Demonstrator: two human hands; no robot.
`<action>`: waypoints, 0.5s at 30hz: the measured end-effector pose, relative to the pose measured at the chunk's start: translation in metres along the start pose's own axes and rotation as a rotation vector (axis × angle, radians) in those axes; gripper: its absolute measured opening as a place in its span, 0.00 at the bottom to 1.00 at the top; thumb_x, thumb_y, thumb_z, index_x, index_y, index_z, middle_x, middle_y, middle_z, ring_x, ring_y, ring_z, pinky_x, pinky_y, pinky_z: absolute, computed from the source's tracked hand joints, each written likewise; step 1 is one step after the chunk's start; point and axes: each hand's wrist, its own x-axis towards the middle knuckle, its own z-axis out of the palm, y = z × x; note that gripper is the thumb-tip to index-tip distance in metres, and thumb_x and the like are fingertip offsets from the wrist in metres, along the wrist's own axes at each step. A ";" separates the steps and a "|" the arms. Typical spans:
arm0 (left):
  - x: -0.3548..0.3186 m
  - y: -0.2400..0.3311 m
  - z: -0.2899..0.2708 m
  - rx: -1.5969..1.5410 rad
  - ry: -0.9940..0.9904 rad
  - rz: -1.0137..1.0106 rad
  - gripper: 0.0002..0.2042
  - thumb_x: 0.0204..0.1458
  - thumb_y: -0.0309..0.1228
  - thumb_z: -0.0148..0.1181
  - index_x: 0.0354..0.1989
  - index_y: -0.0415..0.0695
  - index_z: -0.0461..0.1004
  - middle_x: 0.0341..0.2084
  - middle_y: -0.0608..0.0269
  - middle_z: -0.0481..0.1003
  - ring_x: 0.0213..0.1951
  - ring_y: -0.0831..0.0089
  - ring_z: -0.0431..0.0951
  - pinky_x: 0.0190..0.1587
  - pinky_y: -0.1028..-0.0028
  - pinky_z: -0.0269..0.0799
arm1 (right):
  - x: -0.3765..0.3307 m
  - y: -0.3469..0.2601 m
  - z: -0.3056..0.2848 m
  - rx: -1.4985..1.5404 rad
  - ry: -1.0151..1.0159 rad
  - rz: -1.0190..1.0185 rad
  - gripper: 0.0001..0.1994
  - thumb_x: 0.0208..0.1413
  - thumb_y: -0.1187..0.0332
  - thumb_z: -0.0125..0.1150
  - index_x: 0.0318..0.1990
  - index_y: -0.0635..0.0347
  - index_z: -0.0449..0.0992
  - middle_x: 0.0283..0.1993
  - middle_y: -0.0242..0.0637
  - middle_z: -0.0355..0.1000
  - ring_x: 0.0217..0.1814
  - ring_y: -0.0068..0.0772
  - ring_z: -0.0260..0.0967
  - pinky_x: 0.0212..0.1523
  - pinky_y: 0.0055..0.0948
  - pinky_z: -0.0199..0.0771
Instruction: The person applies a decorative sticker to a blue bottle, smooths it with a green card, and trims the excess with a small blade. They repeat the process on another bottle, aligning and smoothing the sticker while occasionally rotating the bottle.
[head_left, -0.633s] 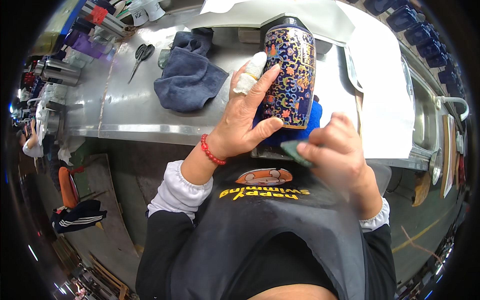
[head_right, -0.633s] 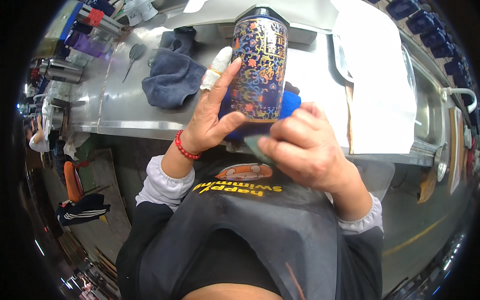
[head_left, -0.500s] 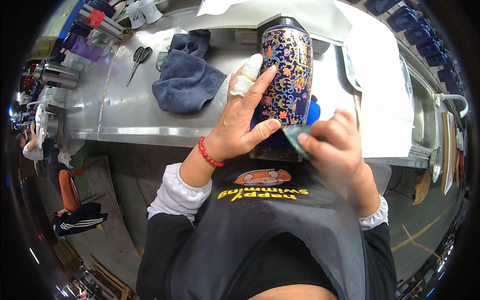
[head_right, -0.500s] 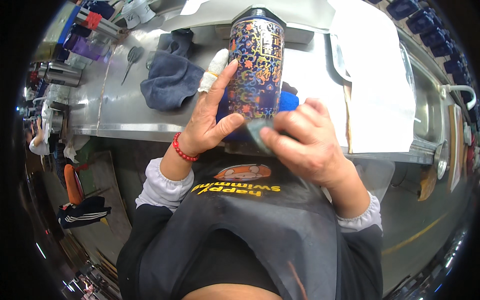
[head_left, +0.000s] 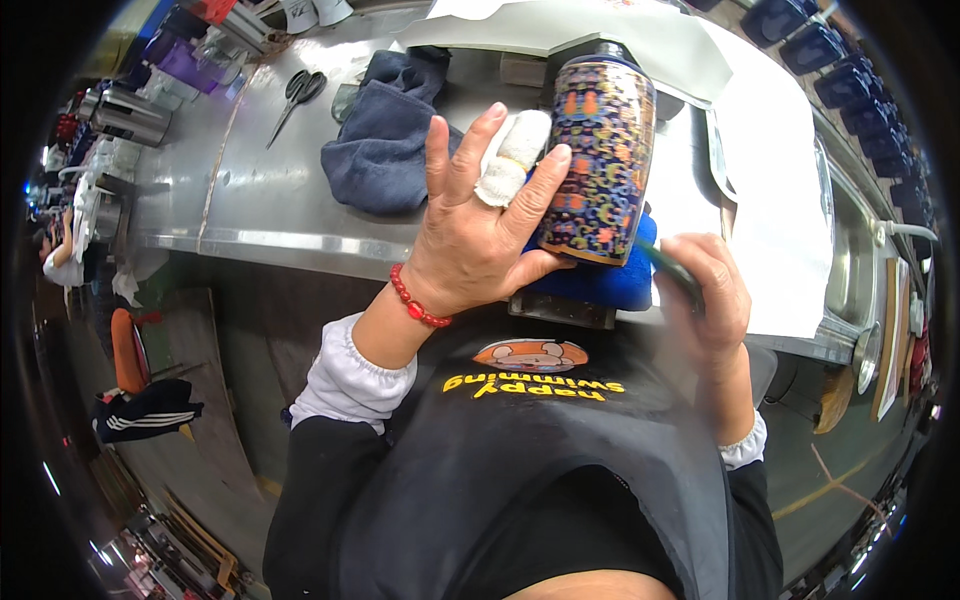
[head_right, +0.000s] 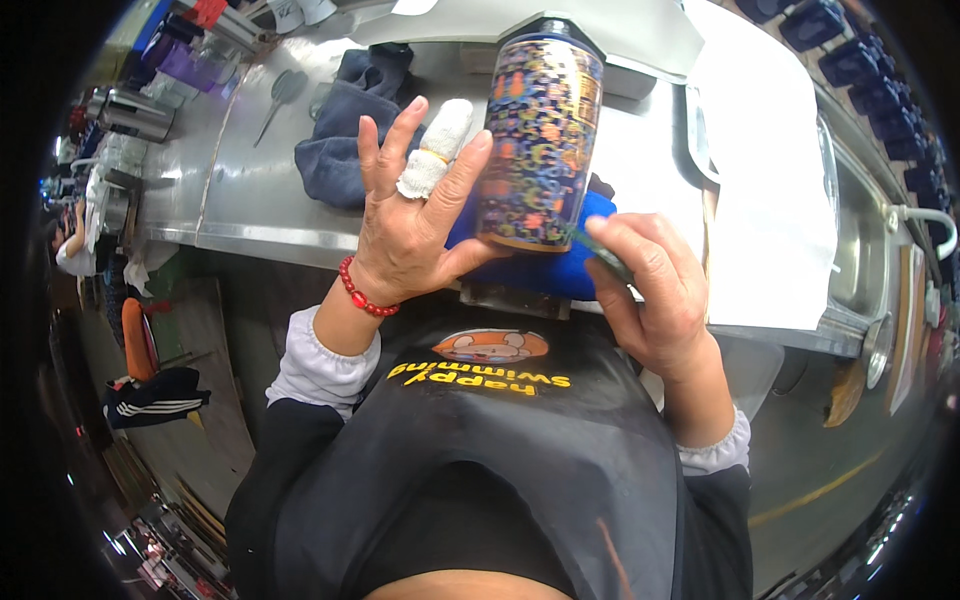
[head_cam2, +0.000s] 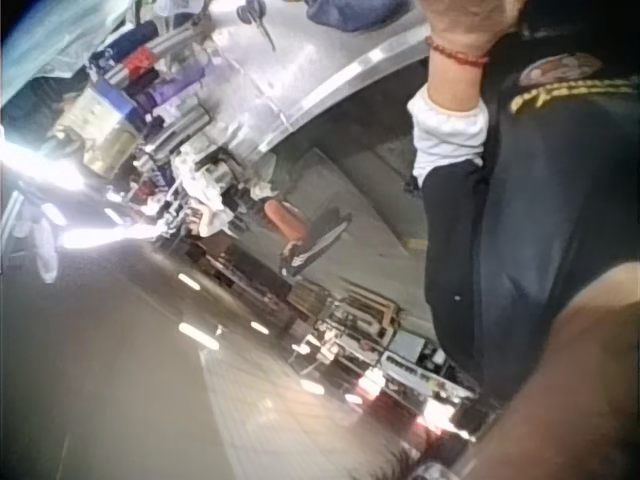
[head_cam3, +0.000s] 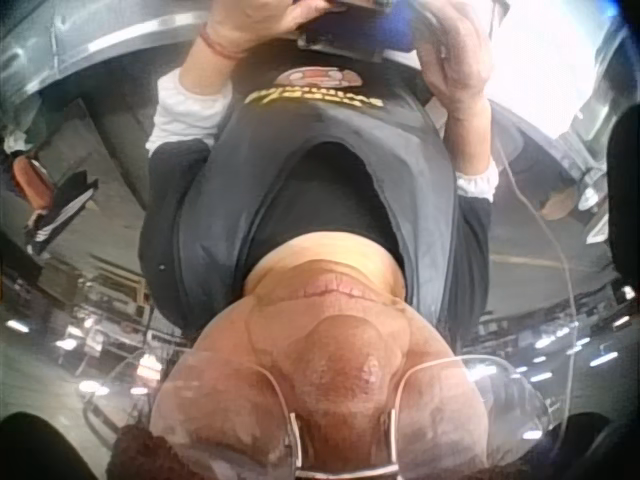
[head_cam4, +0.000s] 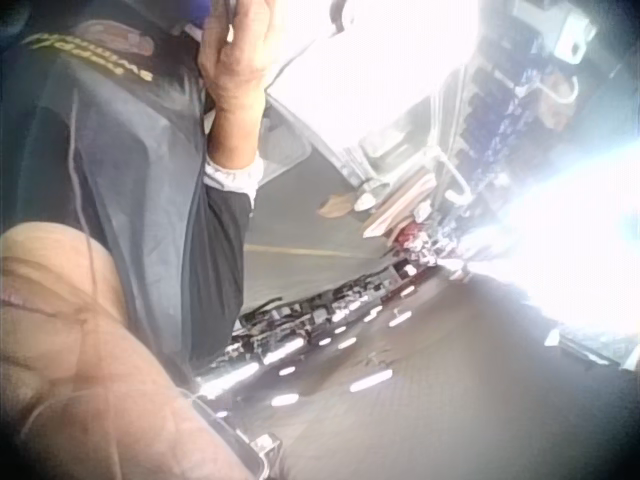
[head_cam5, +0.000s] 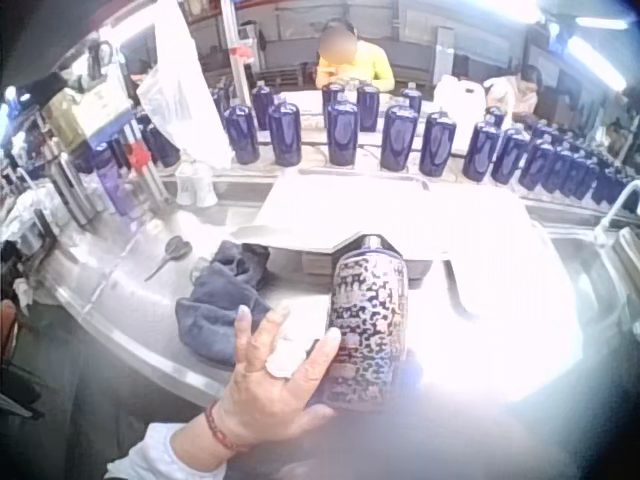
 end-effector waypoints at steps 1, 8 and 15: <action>0.000 0.001 -0.001 0.001 0.018 -0.007 0.45 0.44 0.58 0.70 0.69 0.47 0.68 0.63 0.49 0.70 0.72 0.44 0.53 0.75 0.40 0.29 | 0.001 0.001 0.002 -0.081 0.022 -0.048 0.23 0.43 0.86 0.65 0.51 0.67 0.79 0.47 0.47 0.78 0.43 0.46 0.74 0.45 0.38 0.75; -0.004 0.007 0.012 -0.706 0.034 -0.151 0.42 0.62 0.56 0.56 0.74 0.36 0.55 0.62 0.45 0.71 0.72 0.46 0.57 0.76 0.51 0.32 | -0.011 -0.009 0.012 -0.343 -0.161 -0.052 0.28 0.45 0.79 0.64 0.57 0.47 0.82 0.68 0.48 0.67 0.63 0.51 0.68 0.62 0.43 0.72; -0.012 0.009 0.020 -0.698 -0.068 -0.201 0.41 0.65 0.48 0.55 0.76 0.31 0.47 0.72 0.40 0.55 0.74 0.47 0.52 0.75 0.55 0.42 | -0.011 -0.014 0.016 -0.412 -0.206 -0.044 0.29 0.45 0.77 0.64 0.58 0.42 0.82 0.69 0.47 0.65 0.64 0.51 0.66 0.64 0.46 0.70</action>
